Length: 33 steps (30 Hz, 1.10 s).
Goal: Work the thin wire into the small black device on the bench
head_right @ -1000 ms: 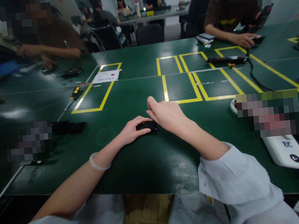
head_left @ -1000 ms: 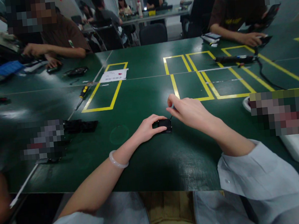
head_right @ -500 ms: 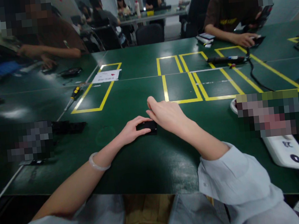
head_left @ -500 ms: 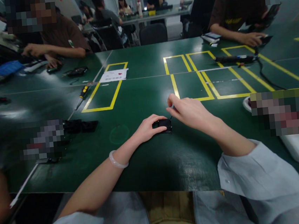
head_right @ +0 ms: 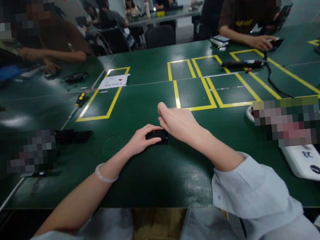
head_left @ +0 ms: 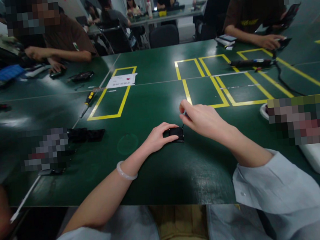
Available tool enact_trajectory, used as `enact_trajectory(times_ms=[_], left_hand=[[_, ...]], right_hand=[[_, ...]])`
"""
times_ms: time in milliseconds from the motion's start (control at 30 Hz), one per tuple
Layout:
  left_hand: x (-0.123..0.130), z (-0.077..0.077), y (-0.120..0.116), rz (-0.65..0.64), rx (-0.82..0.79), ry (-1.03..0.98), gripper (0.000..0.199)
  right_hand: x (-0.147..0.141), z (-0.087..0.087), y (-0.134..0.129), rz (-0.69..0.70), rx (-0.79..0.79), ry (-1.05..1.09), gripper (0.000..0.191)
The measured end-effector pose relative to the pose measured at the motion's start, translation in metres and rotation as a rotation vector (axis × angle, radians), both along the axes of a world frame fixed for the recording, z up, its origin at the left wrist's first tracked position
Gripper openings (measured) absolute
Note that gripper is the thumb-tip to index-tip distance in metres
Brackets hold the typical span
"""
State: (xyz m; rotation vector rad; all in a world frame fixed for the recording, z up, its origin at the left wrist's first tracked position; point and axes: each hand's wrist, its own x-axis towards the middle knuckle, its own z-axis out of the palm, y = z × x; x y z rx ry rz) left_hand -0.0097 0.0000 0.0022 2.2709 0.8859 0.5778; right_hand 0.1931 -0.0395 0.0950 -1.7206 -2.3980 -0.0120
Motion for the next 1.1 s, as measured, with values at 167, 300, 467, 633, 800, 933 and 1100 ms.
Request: enact_trajectory(times_ms=[167,300,467,633,800,933,1100], left_hand=[[0.0001,-0.0011,0.0002,-0.004,0.003,-0.008,0.04],[0.0001,-0.0016,0.0005,-0.001,-0.001,0.001,0.04],[-0.0004,-0.0019,0.001,-0.005,0.014,-0.005,0.04],[-0.0004,-0.0024,0.0007,0.002,0.005,-0.001,0.041],[0.0003,0.0,-0.0002,0.001,-0.015,0.004,0.041],[0.0005,0.0004,-0.0004,0.001,-0.006,-0.002,0.041],[0.0003,-0.0012,0.0007,-0.002,0.004,-0.007,0.041]], right_hand=[[-0.0005,-0.0007,0.0009,-0.014,-0.005,-0.046,0.028],[-0.001,-0.0008,-0.0003,-0.016,0.0,-0.045,0.028],[-0.0018,0.0007,-0.0021,-0.016,-0.001,-0.013,0.028],[-0.001,0.0004,0.0001,-0.021,-0.012,-0.042,0.029],[-0.0002,-0.0017,0.0017,-0.022,0.01,-0.059,0.027],[-0.0008,-0.0007,0.0005,-0.013,0.006,-0.05,0.027],[-0.0006,0.0009,-0.0012,-0.001,0.002,-0.031,0.026]])
